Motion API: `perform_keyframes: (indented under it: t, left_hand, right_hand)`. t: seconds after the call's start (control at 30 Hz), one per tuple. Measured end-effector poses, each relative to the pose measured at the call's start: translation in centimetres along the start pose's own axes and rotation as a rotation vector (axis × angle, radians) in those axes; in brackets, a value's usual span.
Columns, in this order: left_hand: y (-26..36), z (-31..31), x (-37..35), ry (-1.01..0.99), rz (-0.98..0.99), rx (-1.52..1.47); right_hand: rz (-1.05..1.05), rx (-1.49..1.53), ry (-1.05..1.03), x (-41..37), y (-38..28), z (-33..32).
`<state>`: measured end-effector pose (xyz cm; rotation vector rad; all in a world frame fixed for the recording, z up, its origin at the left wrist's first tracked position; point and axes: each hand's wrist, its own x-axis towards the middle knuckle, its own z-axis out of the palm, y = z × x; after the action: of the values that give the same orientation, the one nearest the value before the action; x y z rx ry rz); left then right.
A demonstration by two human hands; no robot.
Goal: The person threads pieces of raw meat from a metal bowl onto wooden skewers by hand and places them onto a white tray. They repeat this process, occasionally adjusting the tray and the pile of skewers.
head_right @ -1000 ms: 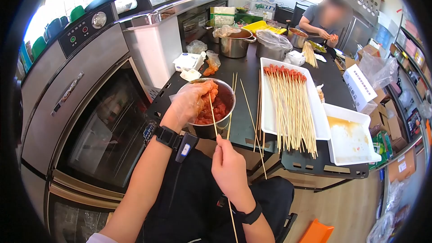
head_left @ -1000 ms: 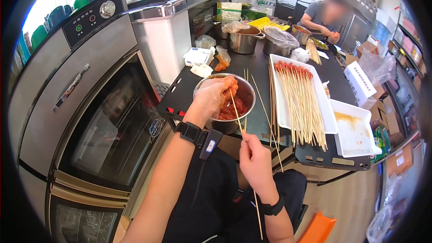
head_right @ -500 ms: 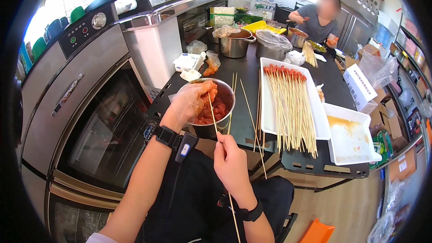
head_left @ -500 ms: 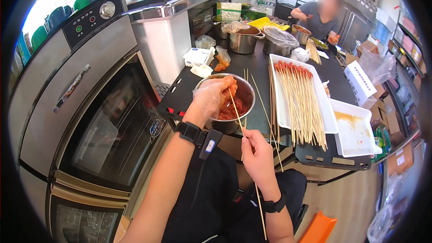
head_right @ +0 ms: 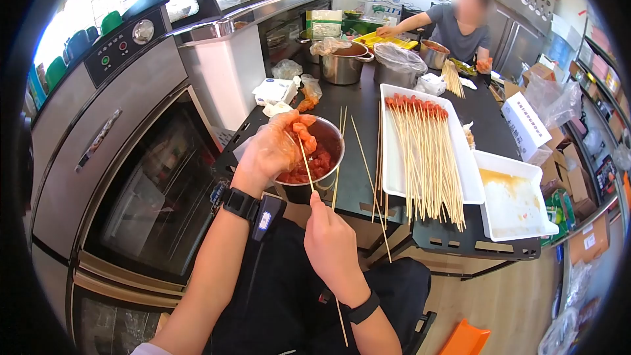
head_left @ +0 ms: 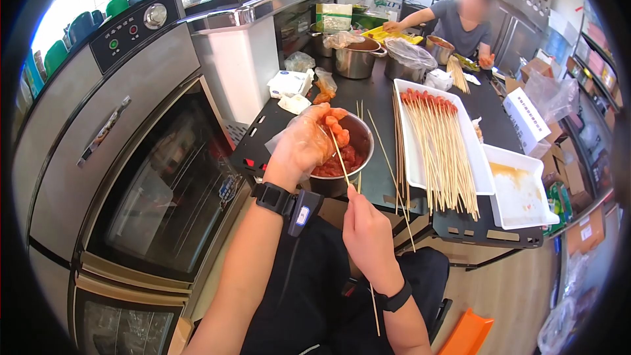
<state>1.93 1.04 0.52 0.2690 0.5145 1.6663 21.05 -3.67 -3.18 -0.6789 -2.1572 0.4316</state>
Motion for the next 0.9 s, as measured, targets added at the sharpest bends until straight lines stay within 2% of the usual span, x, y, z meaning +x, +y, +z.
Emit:
perform_keyframes:
  t: [0.17, 0.23, 0.63, 0.9]
  left_hand:
    - [-0.1, -0.3, 0.4, 0.055, 0.034, -0.005]
    - [-0.1, -0.7, 0.4, -0.018, 0.076, 0.059]
    - [-0.3, -0.5, 0.8, 0.02, 0.112, 0.163]
    - [-0.2, 0.0, 0.3, 0.034, 0.019, 0.216]
  right_hand:
    - [0.019, 0.04, -0.005, -0.1, 0.0, 0.5]
    - [0.006, 0.034, -0.007, 0.3, 0.0, 0.5]
    - [0.007, 0.043, 0.014, 0.8, -0.2, 0.9]
    - [-0.037, 0.033, 0.068, 1.2, 0.3, 1.3]
